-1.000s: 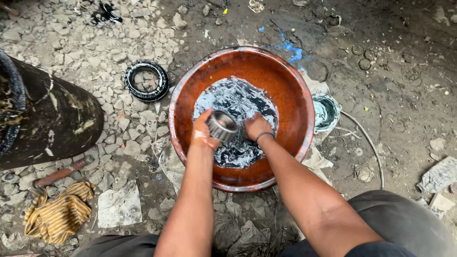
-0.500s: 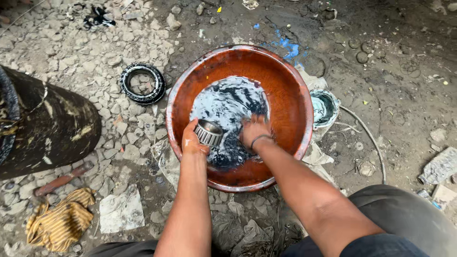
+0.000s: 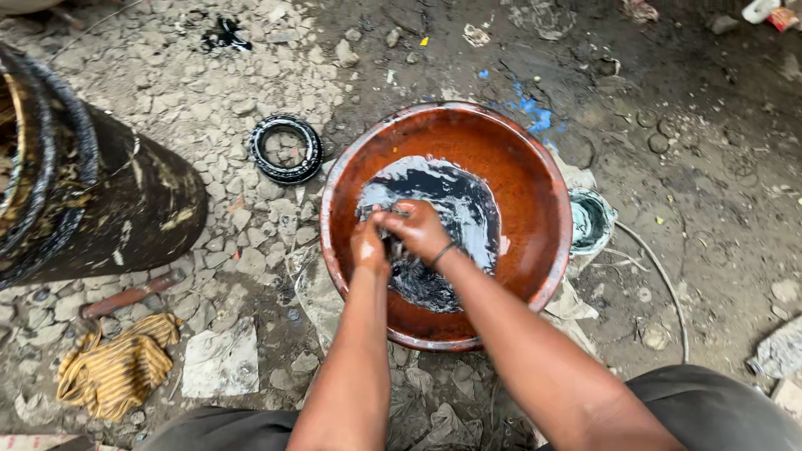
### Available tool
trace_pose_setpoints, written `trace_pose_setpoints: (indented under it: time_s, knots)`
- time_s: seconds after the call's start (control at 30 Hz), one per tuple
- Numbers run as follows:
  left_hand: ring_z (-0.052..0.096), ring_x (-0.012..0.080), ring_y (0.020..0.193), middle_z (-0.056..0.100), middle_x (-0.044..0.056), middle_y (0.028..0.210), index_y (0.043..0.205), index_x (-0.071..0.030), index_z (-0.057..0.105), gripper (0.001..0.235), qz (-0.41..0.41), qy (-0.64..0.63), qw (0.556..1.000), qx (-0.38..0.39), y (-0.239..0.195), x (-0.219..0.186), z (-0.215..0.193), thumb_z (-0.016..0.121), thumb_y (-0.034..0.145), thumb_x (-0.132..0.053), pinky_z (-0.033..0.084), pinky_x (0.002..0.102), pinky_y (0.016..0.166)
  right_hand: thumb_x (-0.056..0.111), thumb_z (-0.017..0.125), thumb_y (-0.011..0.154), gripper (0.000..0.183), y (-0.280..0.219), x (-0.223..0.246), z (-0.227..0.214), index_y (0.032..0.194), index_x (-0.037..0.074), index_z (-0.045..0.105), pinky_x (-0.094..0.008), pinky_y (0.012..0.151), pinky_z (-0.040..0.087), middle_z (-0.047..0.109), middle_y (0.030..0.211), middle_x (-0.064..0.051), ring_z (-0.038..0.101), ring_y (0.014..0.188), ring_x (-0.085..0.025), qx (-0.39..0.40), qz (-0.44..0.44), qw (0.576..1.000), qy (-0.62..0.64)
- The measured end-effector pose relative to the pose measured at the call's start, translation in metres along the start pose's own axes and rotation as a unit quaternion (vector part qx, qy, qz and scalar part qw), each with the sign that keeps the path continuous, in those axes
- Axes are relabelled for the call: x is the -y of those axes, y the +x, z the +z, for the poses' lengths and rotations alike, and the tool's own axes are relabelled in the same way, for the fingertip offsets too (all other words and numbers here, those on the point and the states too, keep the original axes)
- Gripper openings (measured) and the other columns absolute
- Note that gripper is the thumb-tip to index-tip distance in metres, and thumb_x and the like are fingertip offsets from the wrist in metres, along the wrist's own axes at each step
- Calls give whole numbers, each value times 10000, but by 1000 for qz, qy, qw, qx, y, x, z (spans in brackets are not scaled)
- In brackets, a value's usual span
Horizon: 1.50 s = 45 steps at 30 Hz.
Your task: The person washes a metal bearing in a basin of dark liquid, using a yellow cloth to wipe it and a brush to scrub it. The person then places the cleaned bearing into a larger container.
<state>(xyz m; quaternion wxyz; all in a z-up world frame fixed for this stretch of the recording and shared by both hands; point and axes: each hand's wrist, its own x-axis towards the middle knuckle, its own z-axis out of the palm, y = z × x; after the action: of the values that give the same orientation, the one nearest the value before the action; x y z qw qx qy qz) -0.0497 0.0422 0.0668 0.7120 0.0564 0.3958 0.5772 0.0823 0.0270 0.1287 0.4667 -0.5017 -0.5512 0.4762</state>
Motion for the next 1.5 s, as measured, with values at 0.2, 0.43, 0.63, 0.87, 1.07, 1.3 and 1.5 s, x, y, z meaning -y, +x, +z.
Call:
trace_pose_setpoints:
  time_s: [0.2, 0.43, 0.63, 0.87, 1.07, 1.3, 1.5]
  knots:
    - [564, 92, 701, 630, -18, 775, 874, -68, 670, 180, 102, 298, 949, -18, -19, 36, 21, 551, 920, -194, 492, 281, 599, 199, 704, 844, 149, -6, 27, 13, 785, 66, 671, -353, 698, 527, 694, 798, -121, 669, 746, -271, -218, -80, 956, -181]
    - [590, 152, 560, 650, 43, 723, 812, -53, 685, 261, -15, 275, 952, 132, -72, 8, 72, 690, 921, -290, 503, 314, 493, 300, 576, 936, 213, 14, -36, -69, 843, 147, 691, -403, 534, 530, 680, 725, -50, 645, 604, -226, -182, 356, 832, 385]
    - [631, 151, 598, 679, 34, 745, 832, -99, 708, 202, -6, 123, 990, 66, -61, -21, 88, 693, 892, -292, 509, 309, 546, 516, 343, 999, 508, -26, -24, -15, 947, 167, 708, -357, 449, 491, 713, 818, -52, 657, 609, -196, -113, 426, 771, 460]
    - [393, 147, 661, 444, 19, 681, 701, -35, 495, 460, 213, 444, 870, 34, -23, -26, 43, 733, 966, -327, 364, 368, 599, 478, 312, 1037, 526, -19, -26, -13, 982, 99, 674, -324, 424, 462, 712, 775, -149, 654, 557, -219, 46, 517, 805, 289]
    - [406, 154, 638, 452, 51, 649, 698, -25, 463, 463, 237, 535, 811, 23, -20, -18, 17, 754, 907, -318, 392, 379, 586, 468, 402, 1038, 483, -28, -92, -92, 1131, 146, 750, -452, 798, 515, 702, 1059, -186, 647, 925, -354, 78, 282, 898, -329]
    - [380, 129, 647, 437, 1, 691, 681, -53, 460, 470, 146, 431, 891, 0, -30, -24, 33, 781, 919, -298, 344, 368, 553, 575, 807, 801, 623, -55, -130, -108, 1155, 71, 709, -448, 961, 530, 710, 1185, -202, 669, 1105, -374, -57, 334, 870, -358]
    - [570, 141, 530, 649, 36, 696, 800, -41, 702, 291, 12, 245, 969, -6, -55, -47, 69, 735, 912, -308, 483, 301, 473, 320, 798, 777, 362, -34, -93, -97, 1030, 67, 746, -382, 853, 562, 776, 1004, -131, 734, 931, -279, -55, 295, 905, -302]
